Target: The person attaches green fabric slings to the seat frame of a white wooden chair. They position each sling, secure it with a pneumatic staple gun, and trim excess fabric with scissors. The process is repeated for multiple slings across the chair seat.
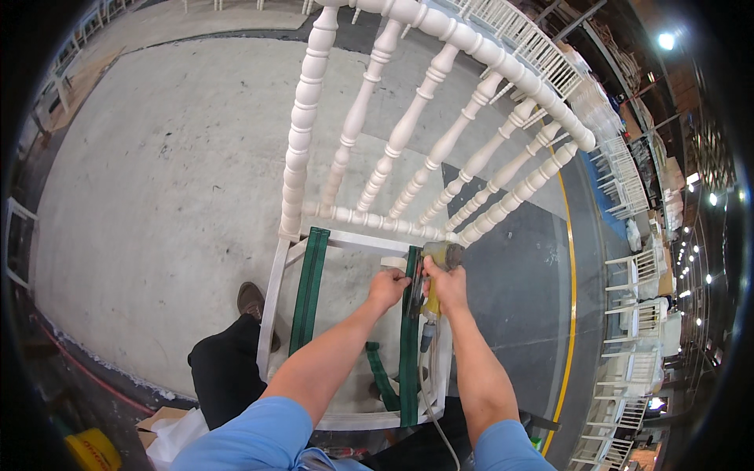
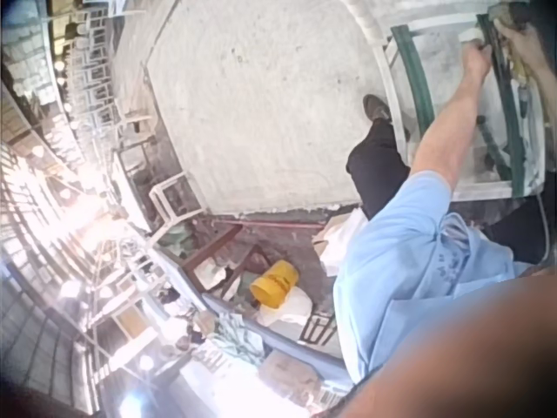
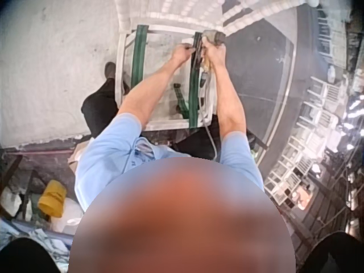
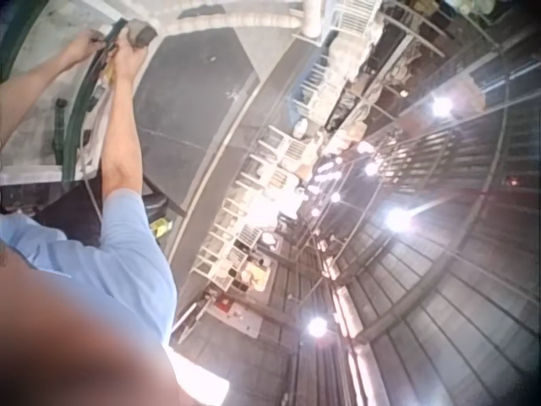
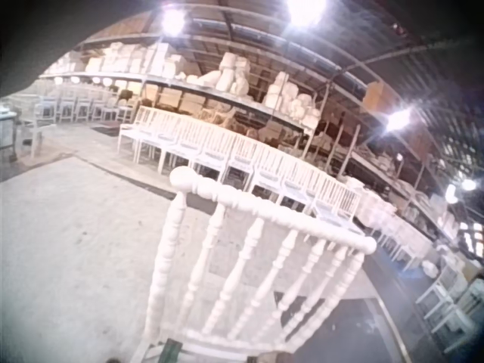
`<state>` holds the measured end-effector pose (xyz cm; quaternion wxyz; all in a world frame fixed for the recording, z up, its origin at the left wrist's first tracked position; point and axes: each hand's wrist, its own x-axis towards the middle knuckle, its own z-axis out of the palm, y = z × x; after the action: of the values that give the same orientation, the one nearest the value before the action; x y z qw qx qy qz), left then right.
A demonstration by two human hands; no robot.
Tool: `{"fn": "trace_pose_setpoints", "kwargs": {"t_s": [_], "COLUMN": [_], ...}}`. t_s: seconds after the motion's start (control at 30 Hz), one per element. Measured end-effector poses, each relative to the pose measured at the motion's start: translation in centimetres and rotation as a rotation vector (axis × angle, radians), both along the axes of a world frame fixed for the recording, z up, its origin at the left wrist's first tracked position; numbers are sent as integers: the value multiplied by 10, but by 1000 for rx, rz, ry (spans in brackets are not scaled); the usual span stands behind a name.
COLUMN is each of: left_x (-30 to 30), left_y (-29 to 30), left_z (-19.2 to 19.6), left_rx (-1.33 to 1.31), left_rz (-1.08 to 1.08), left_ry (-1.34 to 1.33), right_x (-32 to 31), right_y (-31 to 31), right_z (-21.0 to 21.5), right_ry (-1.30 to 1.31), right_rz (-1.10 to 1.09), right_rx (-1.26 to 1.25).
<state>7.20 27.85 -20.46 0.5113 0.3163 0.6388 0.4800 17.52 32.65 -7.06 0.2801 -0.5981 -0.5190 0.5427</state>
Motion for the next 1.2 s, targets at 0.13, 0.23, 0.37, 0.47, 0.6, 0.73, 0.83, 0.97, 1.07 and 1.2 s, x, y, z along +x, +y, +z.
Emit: {"fn": "trace_pose_setpoints", "kwargs": {"t_s": [0.13,0.23,0.37,0.47,0.6,0.73,0.83,0.97,1.07,1.2], "left_x": [-1,-2,-3,-3,-1,1,4,11,18,31], "left_y": [1,1,1,0,1,1,1,4,1,-24], "left_z": [0,1,2,2,2,2,3,2,2,12], "left_rx": [-75,-64,-53,-31,-45,-84,-108,-45,-50,-200], "left_rz": [-45,-47,-32,-17,-20,-22,-1,21,79,80], "left_ry": [113,78,115,125,75,65,12,143,107,-295], "right_x": [-4,-6,-5,-4,-3,1,5,11,11,12], "right_y": [-3,-3,-3,-4,-5,-4,-2,-1,0,-3], "right_z": [1,2,3,2,2,4,5,4,3,14], "right_ry": [-5,-28,-82,-49,-59,-29,-51,-69,-141,-73], "right_rz": [7,16,-10,-13,13,-9,10,-34,-17,-13], "right_rx": [-7,-14,-32,-60,-17,20,12,45,10,1]}}
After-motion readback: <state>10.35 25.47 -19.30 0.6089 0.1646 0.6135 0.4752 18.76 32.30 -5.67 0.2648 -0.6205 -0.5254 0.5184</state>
